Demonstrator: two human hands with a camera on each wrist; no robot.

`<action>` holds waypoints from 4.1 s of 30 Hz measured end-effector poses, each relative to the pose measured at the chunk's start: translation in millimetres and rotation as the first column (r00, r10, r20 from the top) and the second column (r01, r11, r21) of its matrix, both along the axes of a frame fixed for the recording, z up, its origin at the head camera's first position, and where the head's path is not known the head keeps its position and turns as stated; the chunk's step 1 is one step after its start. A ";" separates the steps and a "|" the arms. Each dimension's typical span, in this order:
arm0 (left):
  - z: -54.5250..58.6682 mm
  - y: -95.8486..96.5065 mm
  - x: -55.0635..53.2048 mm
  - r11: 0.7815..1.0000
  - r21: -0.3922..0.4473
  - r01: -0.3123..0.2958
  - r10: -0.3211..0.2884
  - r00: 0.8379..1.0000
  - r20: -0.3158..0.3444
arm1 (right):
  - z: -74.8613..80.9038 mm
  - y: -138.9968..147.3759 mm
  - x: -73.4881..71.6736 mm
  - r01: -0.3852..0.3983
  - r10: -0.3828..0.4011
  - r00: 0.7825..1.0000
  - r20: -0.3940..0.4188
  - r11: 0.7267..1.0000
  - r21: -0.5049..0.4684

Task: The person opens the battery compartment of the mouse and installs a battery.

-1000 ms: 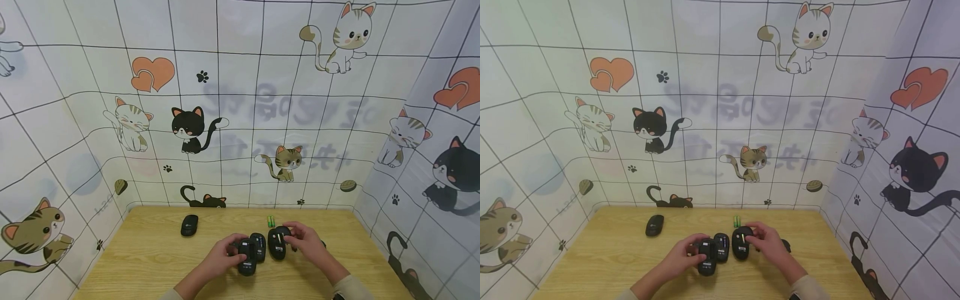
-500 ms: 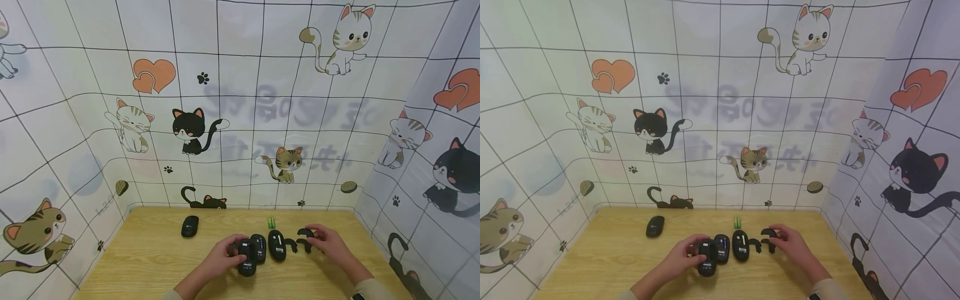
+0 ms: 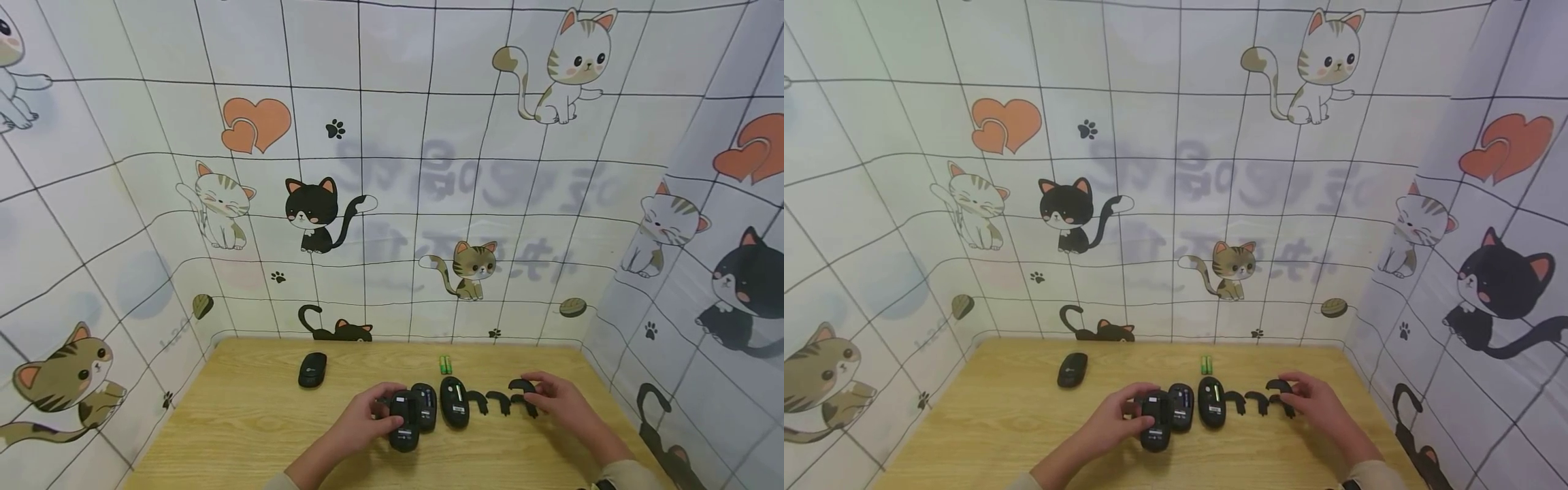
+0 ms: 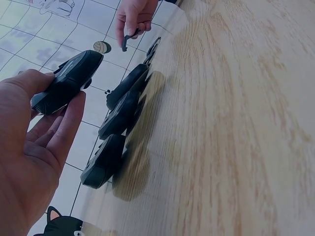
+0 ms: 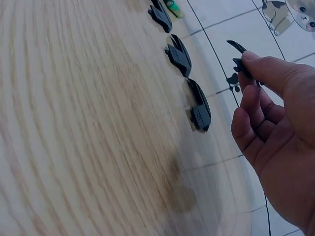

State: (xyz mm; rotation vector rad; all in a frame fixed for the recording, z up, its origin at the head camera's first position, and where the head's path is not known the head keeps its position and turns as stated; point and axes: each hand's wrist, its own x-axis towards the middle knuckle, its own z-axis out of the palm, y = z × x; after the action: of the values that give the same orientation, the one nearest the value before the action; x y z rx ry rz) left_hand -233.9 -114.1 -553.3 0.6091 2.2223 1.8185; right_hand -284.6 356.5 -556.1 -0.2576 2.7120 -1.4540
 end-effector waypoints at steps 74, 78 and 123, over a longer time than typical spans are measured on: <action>4.6 2.3 3.8 1.000 0.013 0.009 -0.010 1.000 0.009 | -21.4 44.7 -11.6 0.186 -0.182 0.983 -0.037 0.965 0.187; 4.1 1.7 3.5 1.000 0.003 0.008 -0.008 1.000 -0.004 | -17.7 28.9 -14.3 0.215 -0.196 0.974 -0.111 0.956 0.200; 3.3 -0.8 1.8 0.999 -0.035 -0.027 0.026 0.999 -0.025 | -13.1 -119.3 -89.7 -0.219 0.223 0.975 -0.003 0.960 0.173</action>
State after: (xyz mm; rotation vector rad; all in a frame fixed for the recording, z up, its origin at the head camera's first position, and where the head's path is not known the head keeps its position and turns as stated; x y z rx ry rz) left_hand -232.0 -115.0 -550.0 0.6011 2.2838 1.7894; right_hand -374.3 237.2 -569.2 -0.5505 2.6993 -1.1582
